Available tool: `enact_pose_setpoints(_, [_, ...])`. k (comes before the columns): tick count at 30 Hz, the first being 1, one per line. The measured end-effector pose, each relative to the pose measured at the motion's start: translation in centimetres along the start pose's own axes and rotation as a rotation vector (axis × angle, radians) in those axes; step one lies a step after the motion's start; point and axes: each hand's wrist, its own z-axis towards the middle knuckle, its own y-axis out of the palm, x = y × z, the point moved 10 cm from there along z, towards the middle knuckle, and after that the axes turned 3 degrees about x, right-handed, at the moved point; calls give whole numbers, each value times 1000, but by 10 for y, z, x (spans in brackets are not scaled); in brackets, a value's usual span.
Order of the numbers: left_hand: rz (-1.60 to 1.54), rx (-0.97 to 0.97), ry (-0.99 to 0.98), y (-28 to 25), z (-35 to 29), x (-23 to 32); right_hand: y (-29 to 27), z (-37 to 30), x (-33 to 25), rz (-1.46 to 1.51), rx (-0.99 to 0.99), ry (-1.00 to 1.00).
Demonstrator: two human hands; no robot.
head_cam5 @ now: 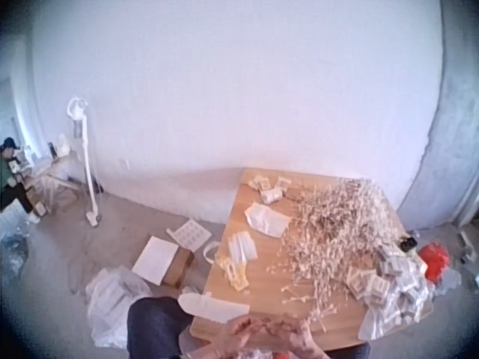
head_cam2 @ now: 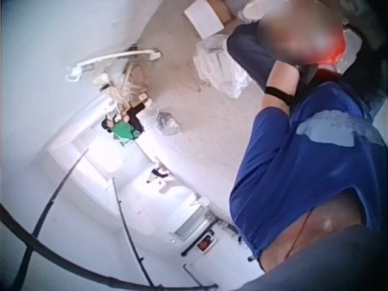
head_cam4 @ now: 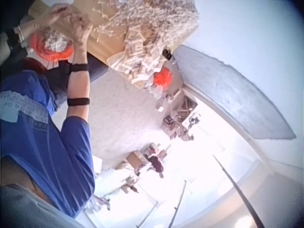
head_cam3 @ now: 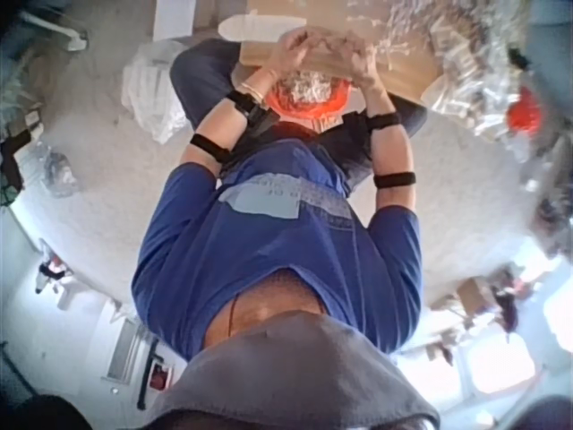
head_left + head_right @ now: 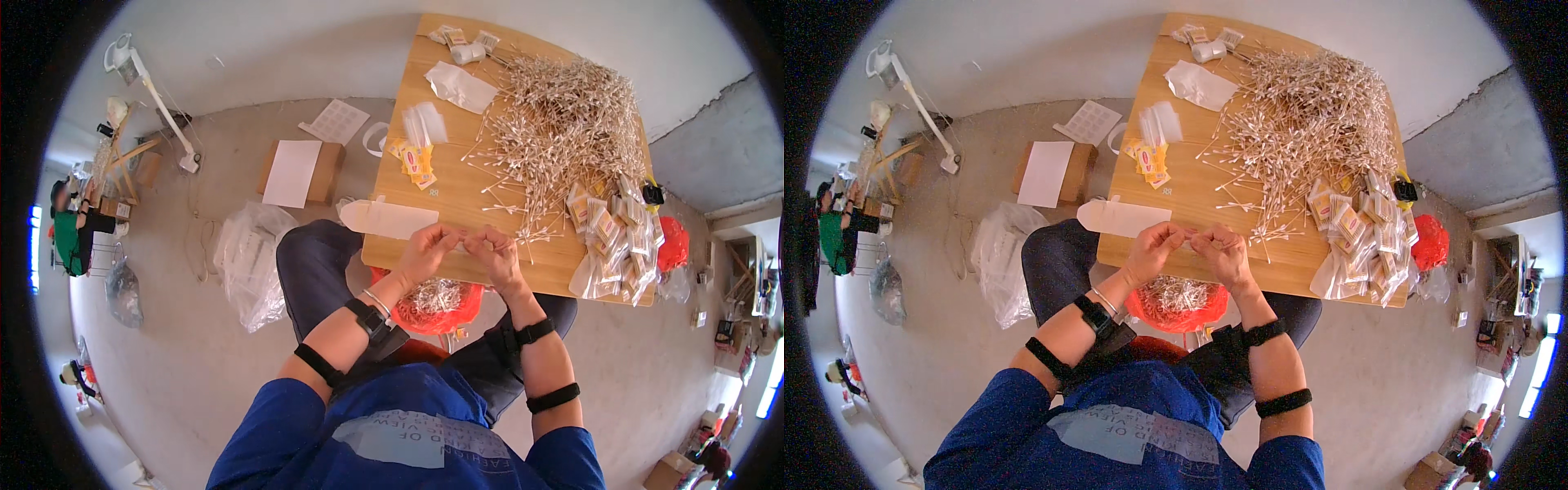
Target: The person sits at a wooden table and packs cotton swabs into small clear plastic bags. They pick up swabs from a large pile on the table, align them, and insert them into the bags. The person then folds the top of the bag to close it and places the finished package on the table.
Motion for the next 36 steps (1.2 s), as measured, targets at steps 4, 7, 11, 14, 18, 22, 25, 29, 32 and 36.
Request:
enact_pose_setpoints(4, [317,48,226,-3,-4,24,-3,-4,-21,-192,51,-263])
enact_pose_setpoints(7, [530,84,532,1,-12,54,-1,-14,-41,-393,79,-468])
enact_pose_setpoints(11, [819,93,827,14,-31,86,8,-30,-64,-621,78,-727])
enact_pose_setpoints(14, [905,155,860,18,-41,86,16,-45,-76,-800,83,-903])
enact_pose_setpoints(18, [970,207,870,15,-45,80,19,-51,-74,-927,89,-984])
enact_pose_setpoints(22, [1079,219,911,21,-51,85,23,-58,-78,-955,123,-1012])
enact_pose_setpoints(25, [1081,227,903,20,-54,85,24,-59,-80,-930,130,-987])
enact_pose_setpoints(29, [857,303,723,4,-44,81,14,-52,-78,-760,148,-839])
enact_pose_setpoints(32, [667,246,573,-5,-29,72,6,-42,-73,-600,157,-683])
enact_pose_setpoints(36, [349,168,308,-16,-19,59,-2,-33,-56,-418,99,-377])
